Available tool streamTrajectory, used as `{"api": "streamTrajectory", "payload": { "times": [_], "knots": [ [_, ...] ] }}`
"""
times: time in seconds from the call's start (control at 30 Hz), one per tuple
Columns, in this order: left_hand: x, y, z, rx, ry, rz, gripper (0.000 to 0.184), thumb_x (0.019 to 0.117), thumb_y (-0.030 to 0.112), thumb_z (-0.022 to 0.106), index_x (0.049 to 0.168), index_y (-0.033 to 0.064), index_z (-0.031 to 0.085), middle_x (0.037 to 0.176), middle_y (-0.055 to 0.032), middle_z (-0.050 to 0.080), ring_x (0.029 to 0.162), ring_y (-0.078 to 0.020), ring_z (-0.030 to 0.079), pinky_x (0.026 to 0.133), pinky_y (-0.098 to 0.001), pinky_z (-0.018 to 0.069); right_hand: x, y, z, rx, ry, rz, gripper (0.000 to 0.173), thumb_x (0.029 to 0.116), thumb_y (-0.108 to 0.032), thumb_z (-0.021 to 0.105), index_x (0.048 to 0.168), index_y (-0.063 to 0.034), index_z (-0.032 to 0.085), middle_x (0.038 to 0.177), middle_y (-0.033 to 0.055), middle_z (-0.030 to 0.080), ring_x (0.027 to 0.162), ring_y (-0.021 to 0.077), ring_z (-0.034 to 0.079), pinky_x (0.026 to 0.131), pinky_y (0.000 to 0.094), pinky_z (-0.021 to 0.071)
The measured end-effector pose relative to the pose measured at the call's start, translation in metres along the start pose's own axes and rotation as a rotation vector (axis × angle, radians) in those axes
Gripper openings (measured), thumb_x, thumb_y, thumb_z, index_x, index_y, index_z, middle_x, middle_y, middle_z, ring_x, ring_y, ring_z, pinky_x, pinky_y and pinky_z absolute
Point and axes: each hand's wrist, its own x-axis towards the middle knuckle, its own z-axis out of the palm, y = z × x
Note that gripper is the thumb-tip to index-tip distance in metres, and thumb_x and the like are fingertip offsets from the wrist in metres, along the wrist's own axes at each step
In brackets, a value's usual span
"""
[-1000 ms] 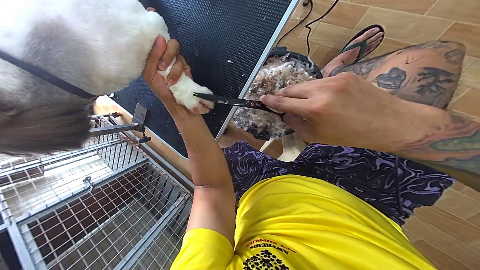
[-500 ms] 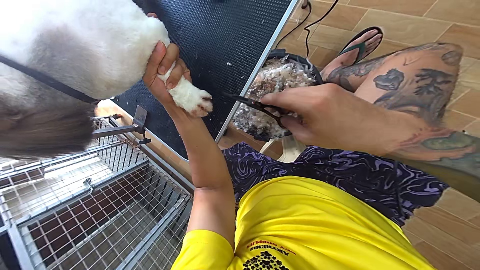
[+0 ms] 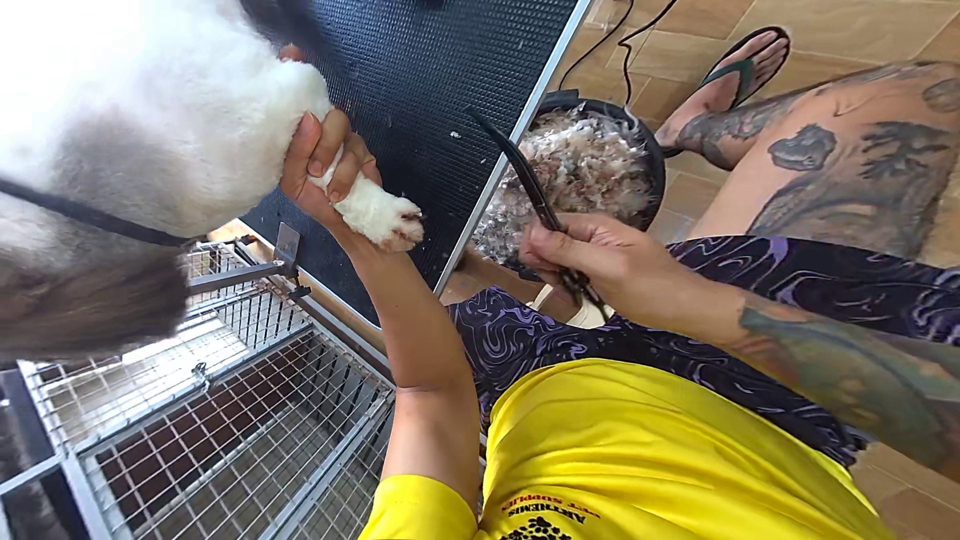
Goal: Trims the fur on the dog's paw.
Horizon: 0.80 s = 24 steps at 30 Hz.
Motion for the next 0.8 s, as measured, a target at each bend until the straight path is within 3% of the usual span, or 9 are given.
{"api": "streamTrajectory", "payload": {
  "times": [0.1,0.2,0.3,0.37,0.43,0.53,0.8],
  "knots": [
    [-0.001,0.0,0.002,0.003,0.028,0.011,0.031,0.0986,0.014,0.06,0.126,-0.0008,0.054,0.061,-0.001,0.058,0.044,-0.0069,0.053,0.047,-0.0211,0.0493,0.0,0.002,0.004,-0.138,-0.034,0.039,0.035,0.1098,-0.039,0.041,0.096,-0.0194,0.067,0.08,-0.0055,0.062,0.068,0.0059,0.057,0.058,0.0228,0.0463],
    [0.0,-0.005,0.006,0.007,0.054,0.052,0.021,0.0969,0.011,0.058,0.112,-0.0037,0.06,0.06,-0.0021,0.058,0.044,-0.0072,0.053,0.046,-0.0205,0.048,0.003,0.003,0.009,-0.103,-0.041,0.104,0.022,0.1085,-0.024,0.05,0.099,-0.0161,0.067,0.085,-0.0034,0.07,0.074,0.0076,0.066,0.065,0.0235,0.0551],
    [0.001,-0.009,0.011,0.095,0.069,0.107,0.015,0.0976,0.012,0.057,0.097,-0.0023,0.063,0.056,-0.0001,0.055,0.043,-0.0062,0.051,0.045,-0.0201,0.0446,0.015,-0.005,0.017,-0.047,0.077,0.13,0.02,0.1071,-0.021,0.053,0.094,-0.0131,0.066,0.071,0.0,0.062,0.058,0.01,0.058,0.052,0.0245,0.0471],
    [0.003,-0.009,0.01,0.12,0.044,0.092,0.028,0.0986,0.014,0.059,0.122,-0.0001,0.057,0.058,0.0014,0.056,0.043,-0.0053,0.051,0.045,-0.0194,0.0468,0.029,-0.01,0.021,0.01,0.138,0.094,0.017,0.1049,-0.024,0.06,0.096,-0.013,0.069,0.066,0.0009,0.059,0.051,0.0108,0.052,0.045,0.0242,0.0423],
    [0.005,-0.008,0.011,0.132,0.052,0.086,0.038,0.0986,0.014,0.06,0.133,0.0017,0.051,0.059,0.0002,0.055,0.042,-0.0082,0.052,0.044,-0.023,0.0489,0.044,-0.016,0.026,0.086,0.142,0.052,0.014,0.1021,-0.025,0.065,0.1,-0.013,0.073,0.068,0.0017,0.06,0.05,0.0114,0.051,0.044,0.0239,0.0425],
    [0.001,-0.007,0.008,0.096,0.05,0.082,0.031,0.0987,0.014,0.057,0.125,-0.0018,0.053,0.059,-0.0026,0.056,0.043,-0.0108,0.054,0.047,-0.0262,0.0522,0.062,-0.026,0.034,0.158,0.136,0.025,0.016,0.0998,-0.026,0.07,0.098,-0.0111,0.075,0.064,0.0023,0.059,0.048,0.0114,0.05,0.042,0.024,0.0416],
    [0.004,-0.003,0.014,0.169,0.039,0.04,0.036,0.0988,0.015,0.061,0.131,0.0008,0.054,0.06,-0.0019,0.056,0.045,-0.0116,0.054,0.048,-0.0276,0.052,0.084,-0.037,0.04,0.086,0.143,-0.043,0.013,0.0957,-0.018,0.074,0.085,-0.0114,0.075,0.061,-0.0008,0.061,0.048,0.008,0.052,0.043,0.0244,0.0406]
  ]
}}
